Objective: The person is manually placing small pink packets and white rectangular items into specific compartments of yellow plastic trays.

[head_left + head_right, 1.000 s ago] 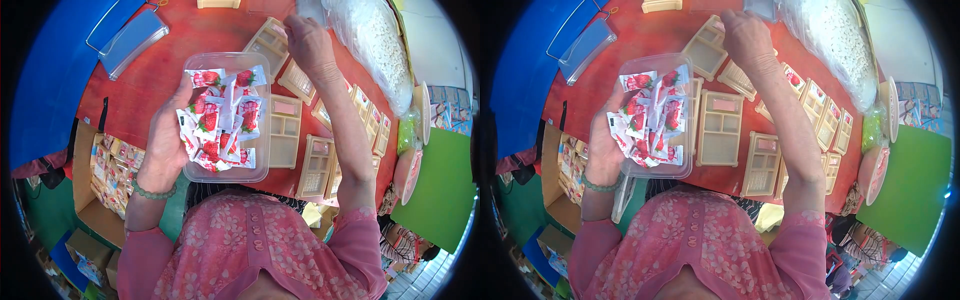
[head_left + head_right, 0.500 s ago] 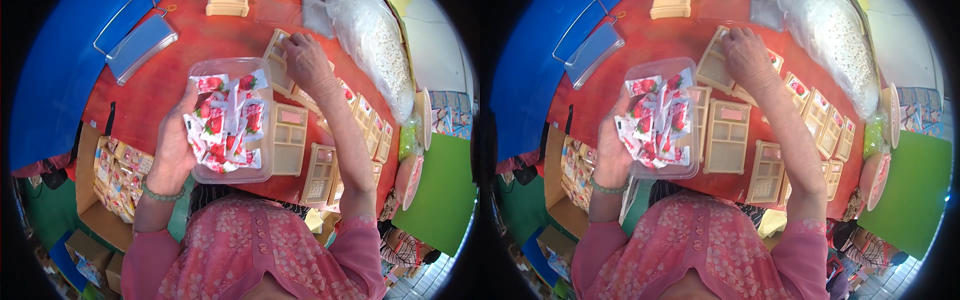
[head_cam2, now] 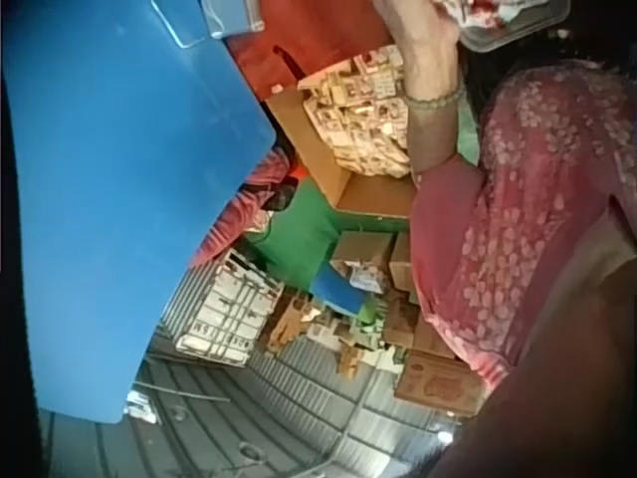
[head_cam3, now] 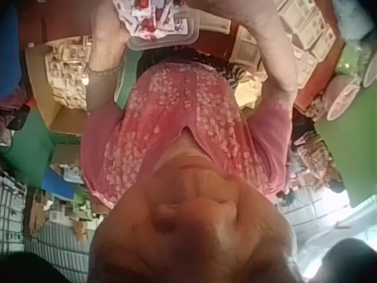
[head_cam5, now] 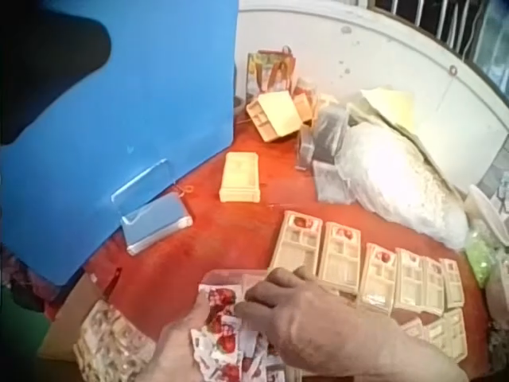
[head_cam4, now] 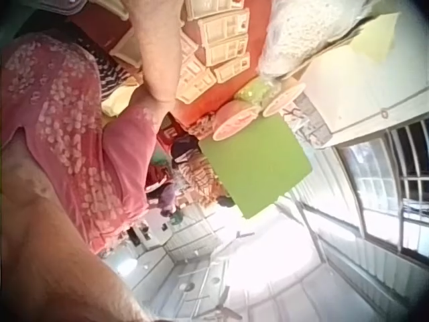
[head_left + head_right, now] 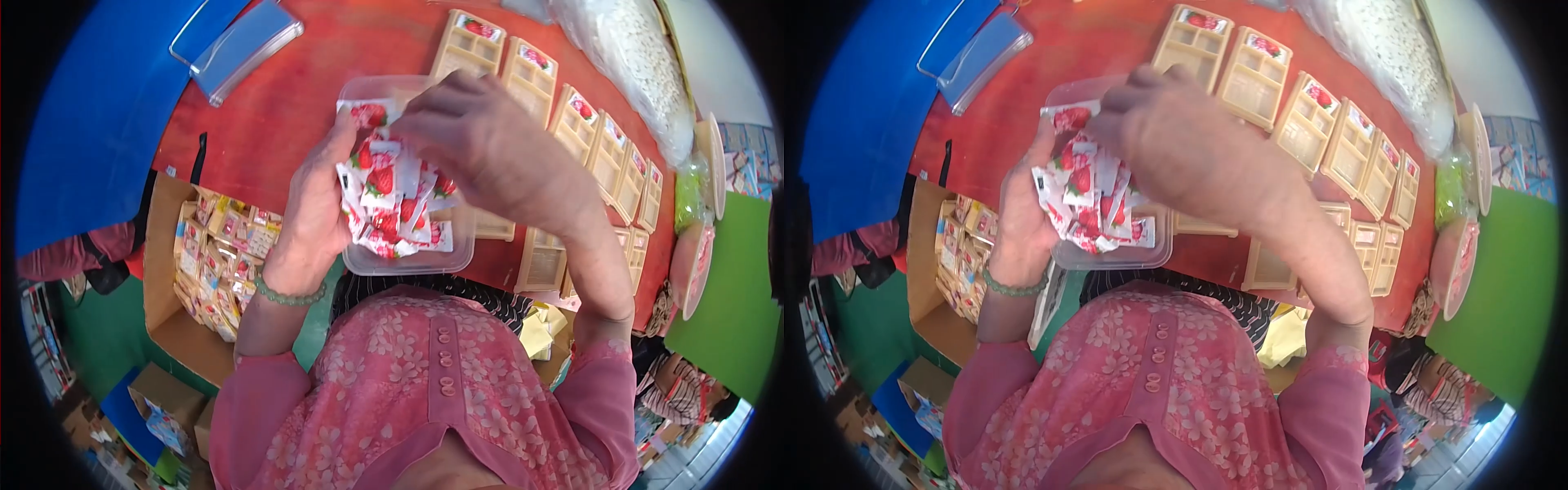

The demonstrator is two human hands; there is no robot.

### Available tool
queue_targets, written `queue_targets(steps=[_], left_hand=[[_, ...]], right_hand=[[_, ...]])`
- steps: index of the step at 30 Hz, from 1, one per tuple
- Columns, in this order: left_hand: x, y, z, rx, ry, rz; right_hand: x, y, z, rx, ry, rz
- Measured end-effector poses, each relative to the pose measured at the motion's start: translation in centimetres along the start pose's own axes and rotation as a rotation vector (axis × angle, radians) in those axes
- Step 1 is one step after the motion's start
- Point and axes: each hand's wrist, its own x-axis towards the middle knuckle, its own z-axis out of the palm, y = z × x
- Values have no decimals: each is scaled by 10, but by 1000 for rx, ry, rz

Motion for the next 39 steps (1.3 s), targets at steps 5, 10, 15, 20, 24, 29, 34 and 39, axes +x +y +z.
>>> queue_targets(steps=[5,10,15,20,24,29,34,39], left_hand=[[-14,-6,-6,-33,20,-76],[-24,-11,-7,-11,-3,-113],[-40,-8,-6,24,26,-127],[-45,-5,-12,-25,49,-132],[-46,-10,-22,9,90,-132],[-54,-6,-15,36,94,-109],[-57,-6,-13,39,84,-77],[-63,-2,-18,-50,111,-79]], right_hand=[[-5,-27,-11,-14,-259,5],[-16,-24,-6,43,-252,20],[-18,-30,5,145,-92,-112],[-22,-27,9,349,60,-147],[-23,-22,6,590,138,-79],[-27,5,-5,736,222,398],[-39,104,5,784,319,577],[-28,100,7,733,298,595]])
